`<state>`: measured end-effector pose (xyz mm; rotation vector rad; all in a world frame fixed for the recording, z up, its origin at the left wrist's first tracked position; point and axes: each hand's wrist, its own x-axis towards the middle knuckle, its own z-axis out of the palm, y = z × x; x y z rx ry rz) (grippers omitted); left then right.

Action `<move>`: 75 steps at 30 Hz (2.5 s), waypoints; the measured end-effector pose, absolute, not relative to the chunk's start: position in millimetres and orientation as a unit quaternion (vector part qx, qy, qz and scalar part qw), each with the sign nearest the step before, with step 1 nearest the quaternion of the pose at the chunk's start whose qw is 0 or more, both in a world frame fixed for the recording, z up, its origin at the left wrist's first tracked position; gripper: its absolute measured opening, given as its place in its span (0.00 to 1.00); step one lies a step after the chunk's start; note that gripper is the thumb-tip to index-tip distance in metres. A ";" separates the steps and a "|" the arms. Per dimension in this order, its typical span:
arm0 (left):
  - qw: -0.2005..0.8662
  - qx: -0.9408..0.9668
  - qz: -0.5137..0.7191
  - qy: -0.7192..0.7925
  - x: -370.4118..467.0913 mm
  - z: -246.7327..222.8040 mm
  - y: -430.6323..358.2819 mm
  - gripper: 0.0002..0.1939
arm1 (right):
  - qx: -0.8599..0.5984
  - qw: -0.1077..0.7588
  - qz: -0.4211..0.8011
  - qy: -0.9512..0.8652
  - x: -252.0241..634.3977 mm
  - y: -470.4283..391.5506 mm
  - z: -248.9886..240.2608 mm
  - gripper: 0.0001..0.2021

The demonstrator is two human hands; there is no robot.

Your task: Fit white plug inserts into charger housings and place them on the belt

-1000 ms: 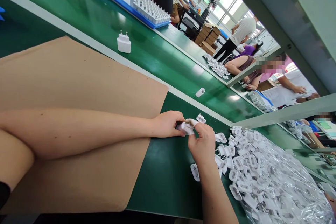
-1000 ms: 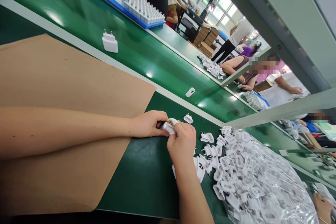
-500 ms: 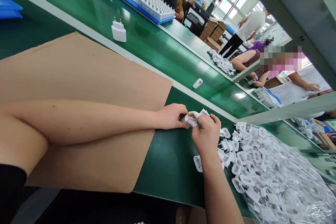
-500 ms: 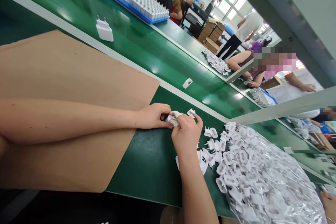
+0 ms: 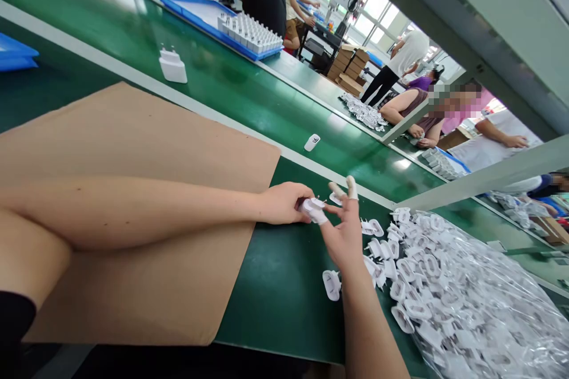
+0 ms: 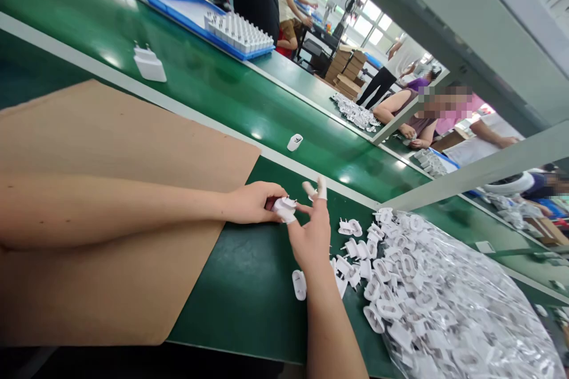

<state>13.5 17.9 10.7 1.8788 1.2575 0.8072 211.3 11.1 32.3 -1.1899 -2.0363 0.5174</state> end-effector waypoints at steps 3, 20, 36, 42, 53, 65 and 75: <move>0.322 0.728 0.323 0.512 15.3 15.6 51.5 0.13 | -0.501 0.347 0.174 -0.774 226.9 24.1 29.5 0.31; 0.036 0.683 0.281 0.673 -12.0 16.0 182.2 0.43 | -0.516 0.374 0.393 -0.663 226.4 25.0 27.0 0.17; 0.141 0.788 0.267 0.536 -17.5 33.7 42.6 0.19 | -0.402 0.449 0.620 -0.503 217.6 6.1 49.4 0.23; 0.249 0.766 0.264 0.531 15.1 13.7 -6.9 0.23 | -0.418 0.424 0.608 -0.525 214.1 6.6 45.0 0.23; 0.394 0.707 0.346 0.475 11.0 1.5 -4.2 0.15 | -0.471 0.449 0.479 -0.589 211.3 3.2 39.1 0.21; 0.399 0.713 0.344 0.463 8.7 4.1 -3.6 0.15 | -0.408 0.383 0.295 -0.774 202.0 -4.0 37.2 0.10; 0.423 0.690 0.341 0.478 9.0 2.4 -2.4 0.15 | -0.384 0.365 0.254 -0.809 207.1 0.6 35.7 0.12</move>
